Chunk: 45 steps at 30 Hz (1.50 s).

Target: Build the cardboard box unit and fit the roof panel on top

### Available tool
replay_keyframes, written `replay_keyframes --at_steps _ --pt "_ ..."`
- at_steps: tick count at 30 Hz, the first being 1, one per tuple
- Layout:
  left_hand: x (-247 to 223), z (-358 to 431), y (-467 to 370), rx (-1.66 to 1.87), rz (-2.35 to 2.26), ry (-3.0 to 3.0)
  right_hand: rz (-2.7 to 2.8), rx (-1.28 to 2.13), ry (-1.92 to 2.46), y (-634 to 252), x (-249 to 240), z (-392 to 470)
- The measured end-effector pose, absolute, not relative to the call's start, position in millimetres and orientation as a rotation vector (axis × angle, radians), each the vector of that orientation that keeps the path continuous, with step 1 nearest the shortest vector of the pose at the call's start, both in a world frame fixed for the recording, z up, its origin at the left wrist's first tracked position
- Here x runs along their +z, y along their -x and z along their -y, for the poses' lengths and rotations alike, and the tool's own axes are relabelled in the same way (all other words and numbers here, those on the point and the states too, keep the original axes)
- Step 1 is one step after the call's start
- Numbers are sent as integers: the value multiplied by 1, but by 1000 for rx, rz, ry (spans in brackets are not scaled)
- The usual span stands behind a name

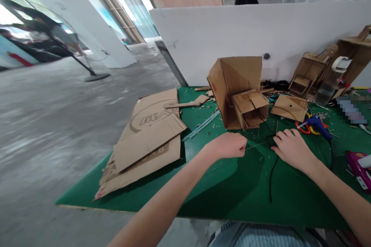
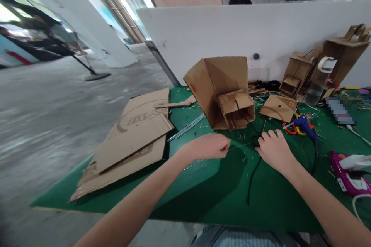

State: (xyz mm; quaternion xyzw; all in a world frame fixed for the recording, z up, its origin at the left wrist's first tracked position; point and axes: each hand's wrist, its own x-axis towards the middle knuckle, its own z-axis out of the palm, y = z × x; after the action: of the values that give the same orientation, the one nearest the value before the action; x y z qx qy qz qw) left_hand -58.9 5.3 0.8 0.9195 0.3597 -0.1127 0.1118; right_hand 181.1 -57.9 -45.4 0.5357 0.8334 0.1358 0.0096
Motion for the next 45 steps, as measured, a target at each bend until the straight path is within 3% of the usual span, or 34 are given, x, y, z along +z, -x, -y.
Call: replay_keyframes --at_steps 6,12,14,21,25,29,34,36,41,43,45 --pt "33 -8 92 -174 -1042 -2466 -2726 387 -1878 -179 -42 58" --pt "74 -9 95 356 -1013 -2457 -2999 -419 -2032 -176 -24 62" --pt "86 -9 87 476 -995 -2470 -3059 -536 -1974 -174 -16 63" --pt "102 -14 59 701 -940 -2619 -3058 -105 -1438 -155 -30 65" --pt "98 -16 52 778 -936 -2715 -2949 190 -1346 -147 -48 62" --pt "92 -19 49 839 -968 -2701 -2820 380 -1471 -160 -42 53" --pt "91 -24 51 969 -957 -2504 -2560 502 -1988 -192 -14 49" --pt "91 -24 52 1023 -907 -2377 -2706 258 -2108 -201 -2 52" --pt "89 -21 44 1139 -673 -2188 -3048 -1147 -2116 -194 30 61" --pt "88 -19 37 1191 -598 -2171 -3089 -1360 -1973 -181 44 59" --pt "88 -16 32 1247 -562 -2159 -3142 -1305 -1835 -165 57 51"
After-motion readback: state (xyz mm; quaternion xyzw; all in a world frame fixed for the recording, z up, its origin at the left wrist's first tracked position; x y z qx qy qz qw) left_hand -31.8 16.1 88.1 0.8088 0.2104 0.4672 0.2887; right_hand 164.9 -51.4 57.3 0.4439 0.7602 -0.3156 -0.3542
